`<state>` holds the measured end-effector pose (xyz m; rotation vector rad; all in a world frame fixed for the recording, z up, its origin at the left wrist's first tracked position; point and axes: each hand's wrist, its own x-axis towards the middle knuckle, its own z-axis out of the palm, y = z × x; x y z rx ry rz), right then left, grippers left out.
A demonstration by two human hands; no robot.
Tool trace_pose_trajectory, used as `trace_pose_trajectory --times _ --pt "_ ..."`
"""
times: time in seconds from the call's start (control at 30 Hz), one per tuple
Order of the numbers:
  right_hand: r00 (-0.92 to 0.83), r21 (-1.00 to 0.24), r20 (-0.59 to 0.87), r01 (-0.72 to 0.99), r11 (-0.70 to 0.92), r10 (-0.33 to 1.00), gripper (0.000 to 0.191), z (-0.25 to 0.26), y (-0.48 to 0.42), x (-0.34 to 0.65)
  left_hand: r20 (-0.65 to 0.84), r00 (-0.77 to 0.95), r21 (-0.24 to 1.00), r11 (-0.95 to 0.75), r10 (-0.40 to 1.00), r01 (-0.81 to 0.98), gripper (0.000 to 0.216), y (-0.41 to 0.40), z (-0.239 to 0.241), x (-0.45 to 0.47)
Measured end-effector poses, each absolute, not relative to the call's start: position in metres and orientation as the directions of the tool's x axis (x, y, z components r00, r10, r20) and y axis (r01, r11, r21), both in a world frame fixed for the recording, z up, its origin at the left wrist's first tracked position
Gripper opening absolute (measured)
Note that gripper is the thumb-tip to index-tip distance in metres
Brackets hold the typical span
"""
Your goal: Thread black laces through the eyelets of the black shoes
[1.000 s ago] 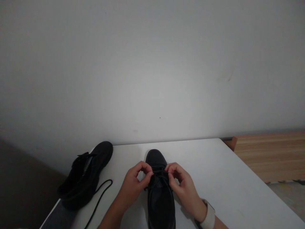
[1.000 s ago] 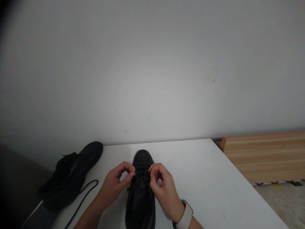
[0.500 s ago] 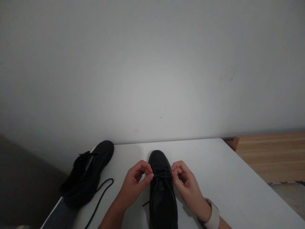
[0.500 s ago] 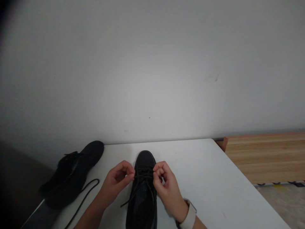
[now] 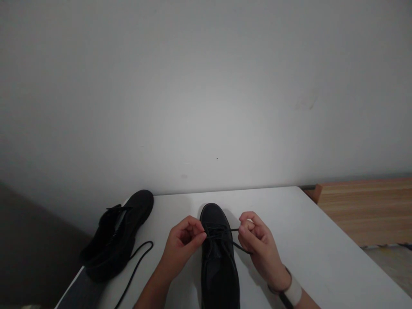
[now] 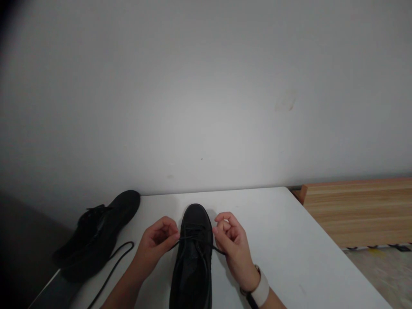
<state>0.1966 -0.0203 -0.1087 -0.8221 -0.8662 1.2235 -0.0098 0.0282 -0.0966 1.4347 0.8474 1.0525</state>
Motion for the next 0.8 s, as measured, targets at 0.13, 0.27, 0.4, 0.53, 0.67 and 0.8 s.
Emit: trace_pose_trajectory --times 0.13,0.27,0.4,0.53,0.67,0.8 --pt "0.145 -0.832 0.076 -0.536 0.143 0.986 0.031 -0.103 -0.020 0.200 0.126 0.330 0.991 -0.101 0.936 -0.093 0.027 0.031 -0.102 -0.014" --pt "0.170 -0.780 0.047 -0.609 0.143 0.984 0.031 -0.099 -0.020 0.205 0.155 0.263 0.950 -0.070 0.952 -0.305 0.033 0.036 -0.104 -0.020" --pt "0.183 -0.772 0.049 -0.616 0.154 0.982 0.026 -0.099 -0.020 0.207 0.192 0.266 0.845 -0.022 0.945 -0.534 0.031 0.038 -0.097 -0.024" --pt "0.226 -0.790 0.059 -0.585 0.184 0.972 0.019 -0.098 -0.020 0.211 0.191 0.293 0.780 0.036 0.937 -0.624 0.023 0.037 -0.093 -0.028" --pt "0.223 -0.868 0.093 -0.460 0.189 0.970 0.030 -0.100 -0.023 0.215 0.222 0.405 0.810 0.064 0.887 -0.583 0.026 0.035 -0.095 -0.028" --pt "0.136 -0.979 0.142 -0.125 0.159 0.981 0.037 -0.106 -0.024 0.215 0.175 0.393 0.957 -0.061 0.903 -0.285 0.038 0.035 -0.098 -0.022"
